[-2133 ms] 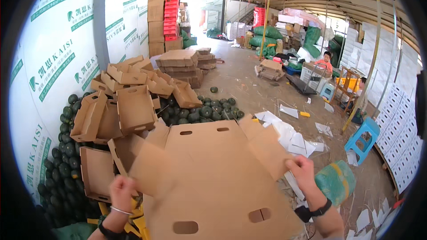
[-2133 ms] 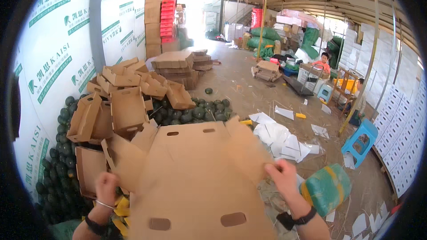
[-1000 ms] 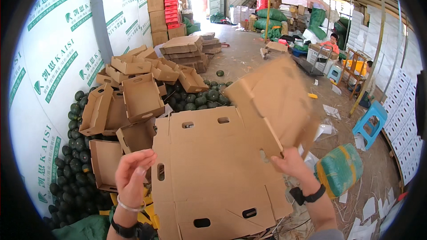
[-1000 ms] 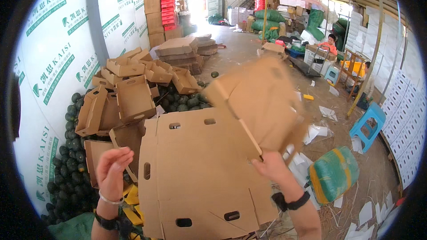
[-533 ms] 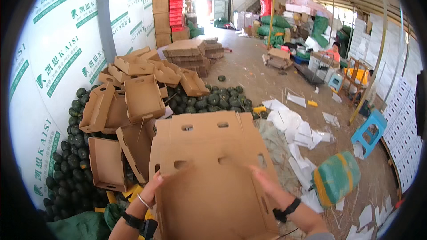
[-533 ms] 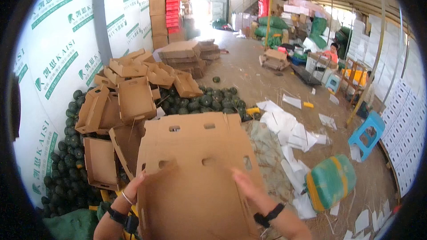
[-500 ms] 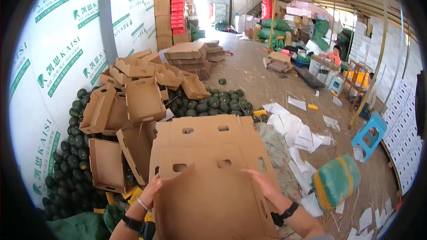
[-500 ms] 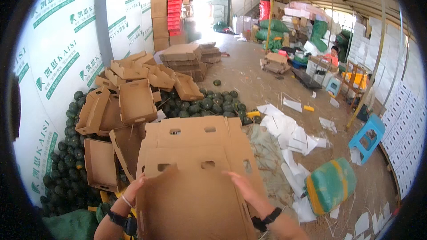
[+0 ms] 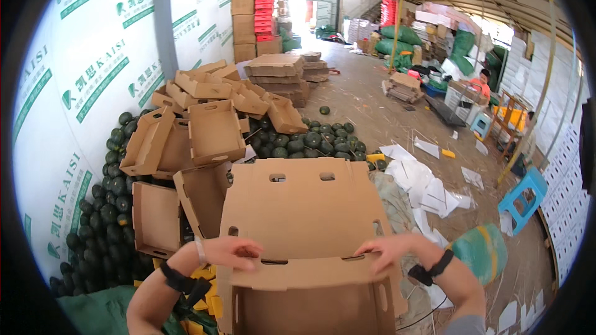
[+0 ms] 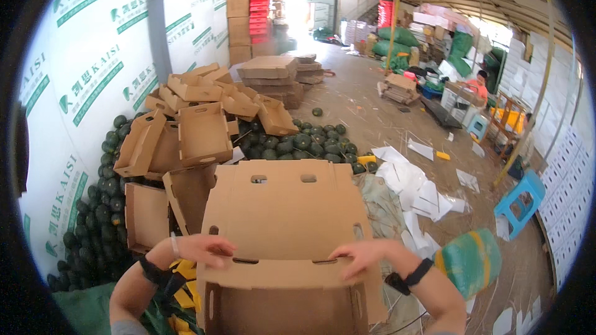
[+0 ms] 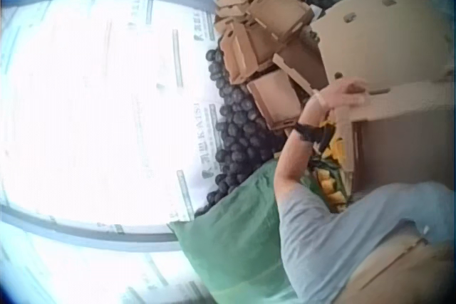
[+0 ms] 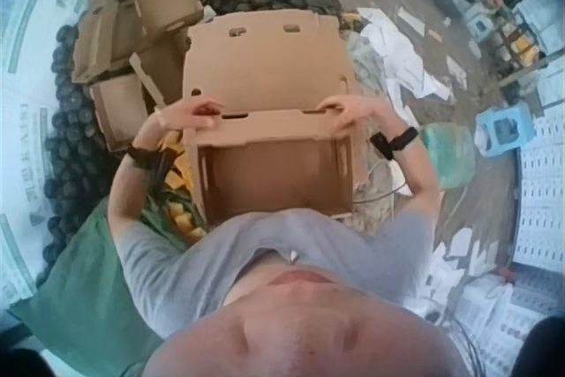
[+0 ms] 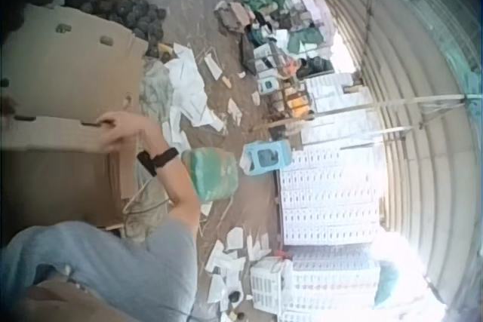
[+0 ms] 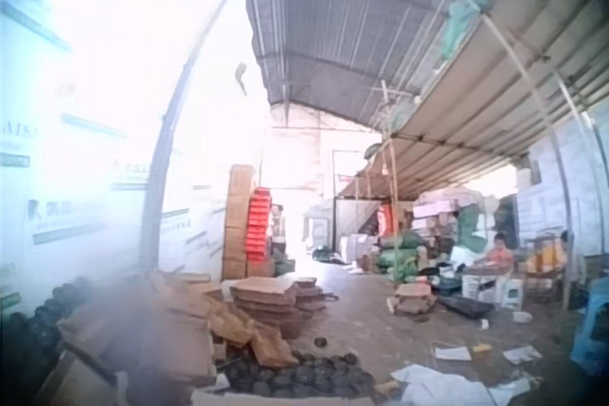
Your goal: The person sits on the floor and folds flat cardboard sheets into box shapes. They repeatedly fold the flaps and tuck them into slots to form the box structure, then place the finished boxes onto a growing stack.
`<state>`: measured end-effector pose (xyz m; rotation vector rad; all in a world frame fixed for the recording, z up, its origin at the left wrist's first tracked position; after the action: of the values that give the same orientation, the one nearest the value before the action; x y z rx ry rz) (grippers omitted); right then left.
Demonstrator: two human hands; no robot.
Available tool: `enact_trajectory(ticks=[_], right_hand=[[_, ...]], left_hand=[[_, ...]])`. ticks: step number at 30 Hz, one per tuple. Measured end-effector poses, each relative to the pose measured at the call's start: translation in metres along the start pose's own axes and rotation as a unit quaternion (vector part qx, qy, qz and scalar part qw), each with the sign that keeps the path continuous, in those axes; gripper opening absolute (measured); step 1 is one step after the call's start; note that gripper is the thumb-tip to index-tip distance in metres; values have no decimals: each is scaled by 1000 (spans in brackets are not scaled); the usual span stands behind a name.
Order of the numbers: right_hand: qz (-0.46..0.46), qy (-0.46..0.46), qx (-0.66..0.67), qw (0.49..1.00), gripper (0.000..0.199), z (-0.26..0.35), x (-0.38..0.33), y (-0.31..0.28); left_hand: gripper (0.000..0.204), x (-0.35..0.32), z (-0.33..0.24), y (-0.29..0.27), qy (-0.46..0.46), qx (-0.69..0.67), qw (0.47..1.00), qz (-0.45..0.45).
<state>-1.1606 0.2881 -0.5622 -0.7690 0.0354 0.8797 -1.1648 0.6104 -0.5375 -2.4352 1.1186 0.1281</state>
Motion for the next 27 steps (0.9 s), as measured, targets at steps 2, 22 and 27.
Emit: enact_trajectory(ticks=[2, 22, 27], right_hand=[[-104, -58, -344, 931, 33, 38, 2, 7], [-439, 171, 79, 878, 103, -123, -93, 28], [-437, 139, -118, 881, 82, -39, -99, 11]], left_hand=[[63, 32, -39, 40, -28, 473, 880, 26], [99, -80, 145, -23, -76, -106, 896, -425], [104, -96, 126, 27, -102, 20, 878, -466]])
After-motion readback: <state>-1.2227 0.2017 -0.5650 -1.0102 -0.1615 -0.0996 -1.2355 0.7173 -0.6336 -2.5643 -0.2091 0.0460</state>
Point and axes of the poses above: each hand's wrist, its own x-axis towards the middle knuckle, its own y-axis out of the palm, z = x × y, the point moved 10 cm from there along x, towards the middle knuckle, and after that the axes turned 5 degrees about -z, right-handed, at the moved point
